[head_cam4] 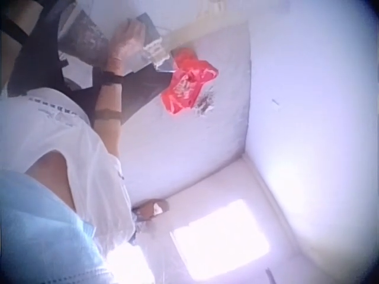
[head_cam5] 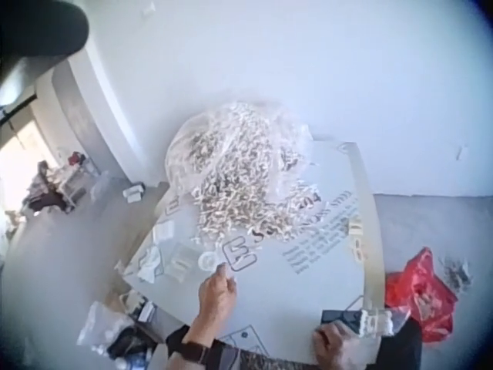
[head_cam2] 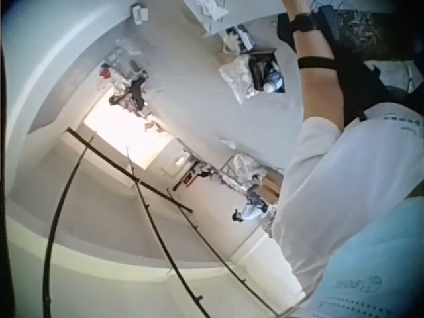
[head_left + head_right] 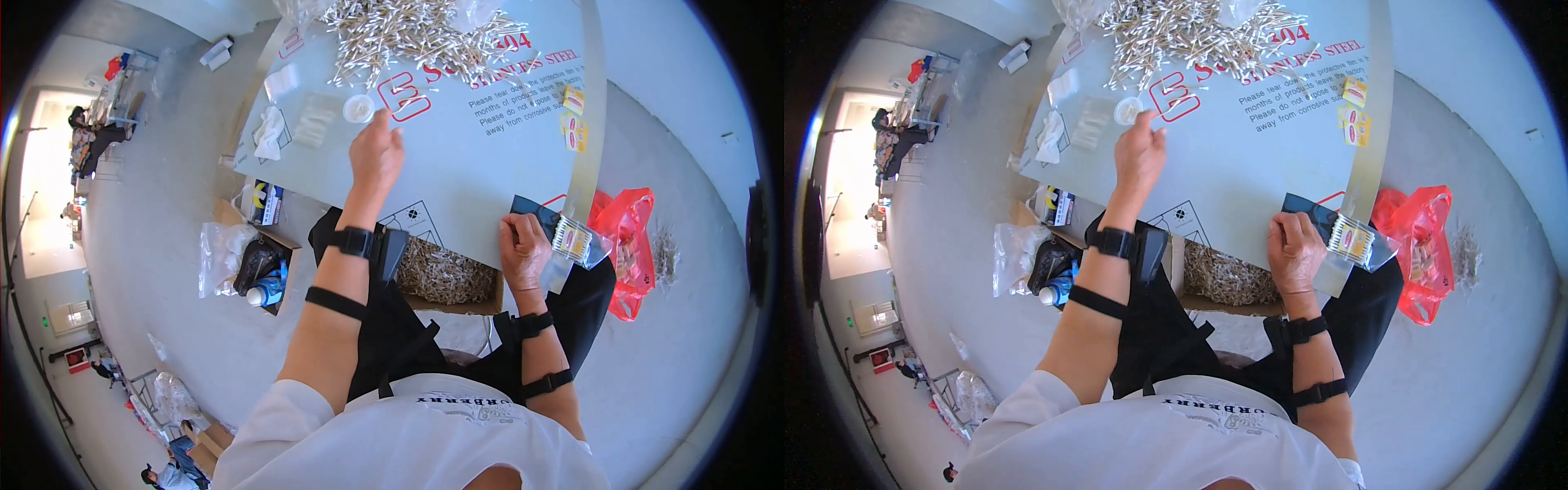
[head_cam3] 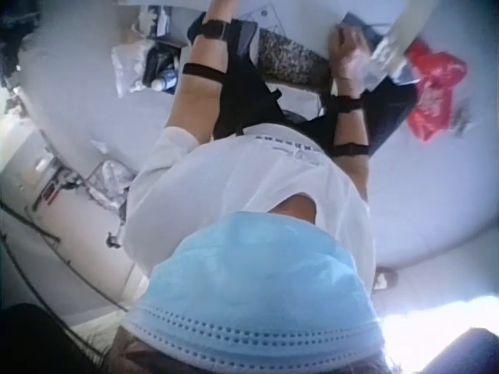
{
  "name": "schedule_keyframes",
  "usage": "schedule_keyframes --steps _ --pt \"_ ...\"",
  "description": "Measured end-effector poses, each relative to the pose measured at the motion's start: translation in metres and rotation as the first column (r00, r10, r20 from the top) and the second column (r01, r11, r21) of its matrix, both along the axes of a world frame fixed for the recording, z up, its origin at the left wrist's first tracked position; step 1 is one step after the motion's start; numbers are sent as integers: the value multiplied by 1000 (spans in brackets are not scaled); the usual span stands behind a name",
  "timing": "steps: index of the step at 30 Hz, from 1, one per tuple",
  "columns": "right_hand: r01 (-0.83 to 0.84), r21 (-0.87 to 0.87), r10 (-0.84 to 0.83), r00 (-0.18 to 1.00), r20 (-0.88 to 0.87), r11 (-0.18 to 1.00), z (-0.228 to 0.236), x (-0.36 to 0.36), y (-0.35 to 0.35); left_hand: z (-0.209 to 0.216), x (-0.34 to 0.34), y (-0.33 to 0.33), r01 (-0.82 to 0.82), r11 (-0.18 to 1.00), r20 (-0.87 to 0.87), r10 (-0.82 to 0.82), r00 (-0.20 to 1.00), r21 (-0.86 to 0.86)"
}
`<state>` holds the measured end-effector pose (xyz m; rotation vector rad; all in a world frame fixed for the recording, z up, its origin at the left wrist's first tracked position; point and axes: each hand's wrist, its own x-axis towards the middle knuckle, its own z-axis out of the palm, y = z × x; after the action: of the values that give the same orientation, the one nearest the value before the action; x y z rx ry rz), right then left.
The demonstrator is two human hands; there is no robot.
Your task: Sorting and packaging white cylindrical products into plastic bags at a workstation.
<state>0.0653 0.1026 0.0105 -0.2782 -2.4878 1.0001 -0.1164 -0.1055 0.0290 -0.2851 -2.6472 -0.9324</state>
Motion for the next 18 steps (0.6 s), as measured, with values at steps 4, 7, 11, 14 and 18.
schedule_keyframes --steps 4,7,11,14,18 --pt "-2 25 2 1000 4 1000 2 -2 -4 -2 -24 15 5 955 227 65 972 -296" --pt "3 41 -4 1000 14 999 2 -3 -5 -11 -18 16 -41 965 207 97 974 -259" --pt "17 64 -19 999 31 998 4 -3 -3 -12 49 18 233 921 410 -91 908 -311" --pt "12 65 -13 1000 20 998 -1 -3 -3 -6 117 8 469 860 499 -322 805 -202" --pt "11 74 -12 1000 14 997 1 -1 0 1 131 4 589 804 589 -436 681 -85"
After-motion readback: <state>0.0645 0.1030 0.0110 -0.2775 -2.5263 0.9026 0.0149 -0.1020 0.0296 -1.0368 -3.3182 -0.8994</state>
